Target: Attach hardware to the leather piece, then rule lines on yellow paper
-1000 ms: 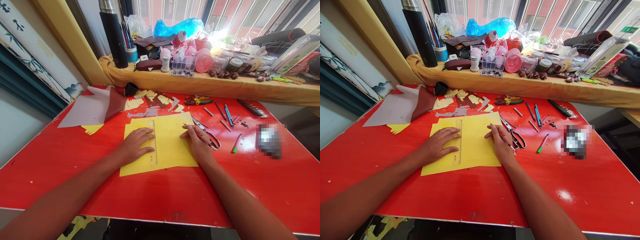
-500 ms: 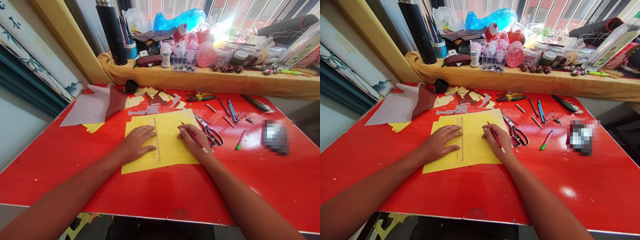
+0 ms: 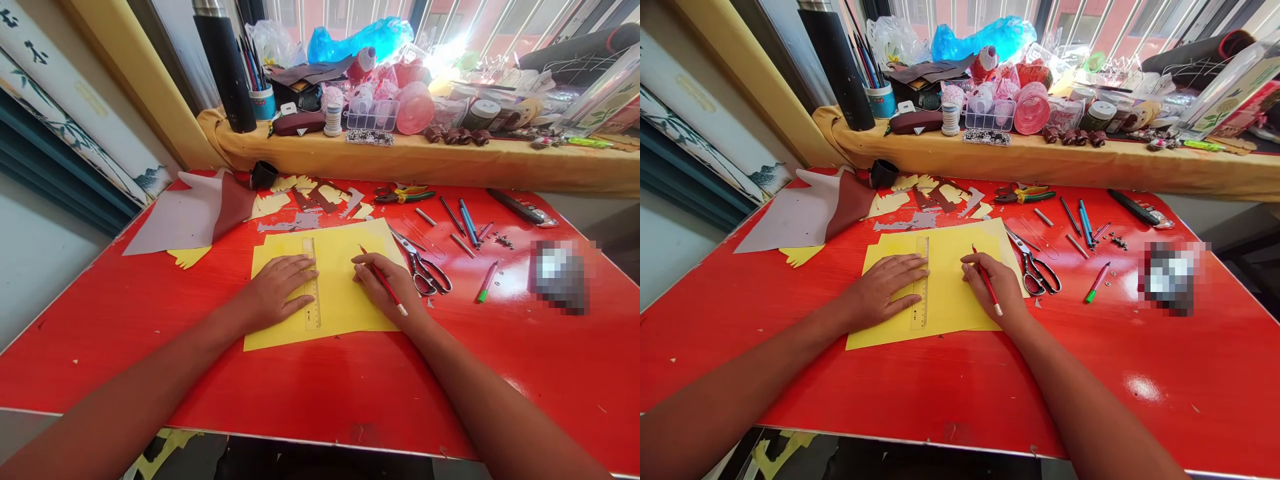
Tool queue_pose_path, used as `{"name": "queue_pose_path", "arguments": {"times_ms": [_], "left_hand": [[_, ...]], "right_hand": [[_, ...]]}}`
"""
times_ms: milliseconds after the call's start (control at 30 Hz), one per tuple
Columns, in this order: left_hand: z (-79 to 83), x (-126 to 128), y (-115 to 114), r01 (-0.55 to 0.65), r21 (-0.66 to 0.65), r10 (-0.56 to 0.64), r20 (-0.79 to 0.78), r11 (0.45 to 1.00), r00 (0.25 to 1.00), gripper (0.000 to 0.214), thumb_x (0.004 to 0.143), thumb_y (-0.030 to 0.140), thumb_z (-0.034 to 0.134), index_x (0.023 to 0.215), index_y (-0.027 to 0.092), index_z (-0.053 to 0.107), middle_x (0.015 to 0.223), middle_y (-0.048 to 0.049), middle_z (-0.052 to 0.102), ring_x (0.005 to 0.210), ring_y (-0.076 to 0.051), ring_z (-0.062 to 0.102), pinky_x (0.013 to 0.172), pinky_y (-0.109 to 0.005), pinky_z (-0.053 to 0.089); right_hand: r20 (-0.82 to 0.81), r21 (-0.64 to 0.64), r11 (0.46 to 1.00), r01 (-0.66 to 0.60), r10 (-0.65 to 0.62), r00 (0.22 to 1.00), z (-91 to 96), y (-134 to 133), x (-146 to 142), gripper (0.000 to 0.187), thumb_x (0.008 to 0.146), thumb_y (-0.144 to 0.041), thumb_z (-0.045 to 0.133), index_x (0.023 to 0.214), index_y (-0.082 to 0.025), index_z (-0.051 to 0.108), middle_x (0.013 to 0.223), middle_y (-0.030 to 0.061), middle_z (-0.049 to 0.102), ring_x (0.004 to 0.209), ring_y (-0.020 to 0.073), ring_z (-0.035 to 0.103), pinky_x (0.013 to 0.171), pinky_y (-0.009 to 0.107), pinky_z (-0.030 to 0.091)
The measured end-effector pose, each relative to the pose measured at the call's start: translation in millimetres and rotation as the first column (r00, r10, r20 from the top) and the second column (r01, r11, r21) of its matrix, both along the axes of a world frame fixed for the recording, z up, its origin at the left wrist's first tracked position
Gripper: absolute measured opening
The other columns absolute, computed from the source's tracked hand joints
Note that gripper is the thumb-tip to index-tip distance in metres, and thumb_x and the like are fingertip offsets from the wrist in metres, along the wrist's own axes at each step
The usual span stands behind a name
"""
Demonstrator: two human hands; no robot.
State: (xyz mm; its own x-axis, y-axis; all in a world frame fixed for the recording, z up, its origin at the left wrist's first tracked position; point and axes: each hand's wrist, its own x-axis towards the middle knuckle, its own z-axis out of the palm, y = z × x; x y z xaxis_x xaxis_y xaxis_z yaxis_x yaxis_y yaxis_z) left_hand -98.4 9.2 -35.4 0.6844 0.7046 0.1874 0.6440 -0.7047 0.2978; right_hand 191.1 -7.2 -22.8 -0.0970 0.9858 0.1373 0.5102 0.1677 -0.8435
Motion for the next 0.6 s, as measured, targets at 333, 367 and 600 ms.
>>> {"name": "queue_pose_path", "arguments": {"times_ms": [333, 367, 600], "left_hand": [[-1.7, 1.8, 2.5, -0.005, -0.019, 0.004, -0.063, 1.000, 0.998, 0.054, 0.110, 0.057, 0.043, 0.155, 0.029, 0.055, 0.167, -0.0051, 0.048, 0.157, -0.027, 0.040, 0.132, -0.049, 0.029], [-2.0, 1.9, 2.7, -0.006, -0.017, 0.004, -0.065, 1.000, 0.998, 0.054, 0.110, 0.057, 0.043, 0.155, 0.029, 0.055, 0.167, -0.0051, 0.048, 0.157, -0.026, 0.040, 0.132, -0.048, 0.029], [-1.3, 1.9, 2.4, 0.010, -0.016, -0.011, -0.056, 1.000, 0.998, 0.053, 0.111, 0.054, 0.042, 0.154, 0.027, 0.055, 0.168, -0.0051, 0.047, 0.158, -0.025, 0.039, 0.132, -0.048, 0.027]], "right_hand": [[0.026, 0.007, 1.000, 0.000, 0.000, 1.000, 3.3, -0.3, -1.9, 0.024, 0.101, -0.044, 0.060, 0.112, -0.027, 0.073, 0.086, 0.0030, 0.080, 0.081, 0.0236, 0.077, 0.073, 0.033, 0.054], [0.028, 0.008, 1.000, -0.001, 0.001, 1.000, 3.8, -0.5, -2.1, 0.024, 0.102, -0.044, 0.060, 0.112, -0.027, 0.073, 0.086, 0.0029, 0.080, 0.080, 0.0233, 0.076, 0.073, 0.033, 0.054], [0.036, 0.002, 1.000, -0.013, 0.013, 0.999, 4.5, -0.8, -2.6, 0.024, 0.102, -0.045, 0.060, 0.111, -0.027, 0.073, 0.085, 0.0026, 0.079, 0.077, 0.0229, 0.075, 0.070, 0.033, 0.053]]}}
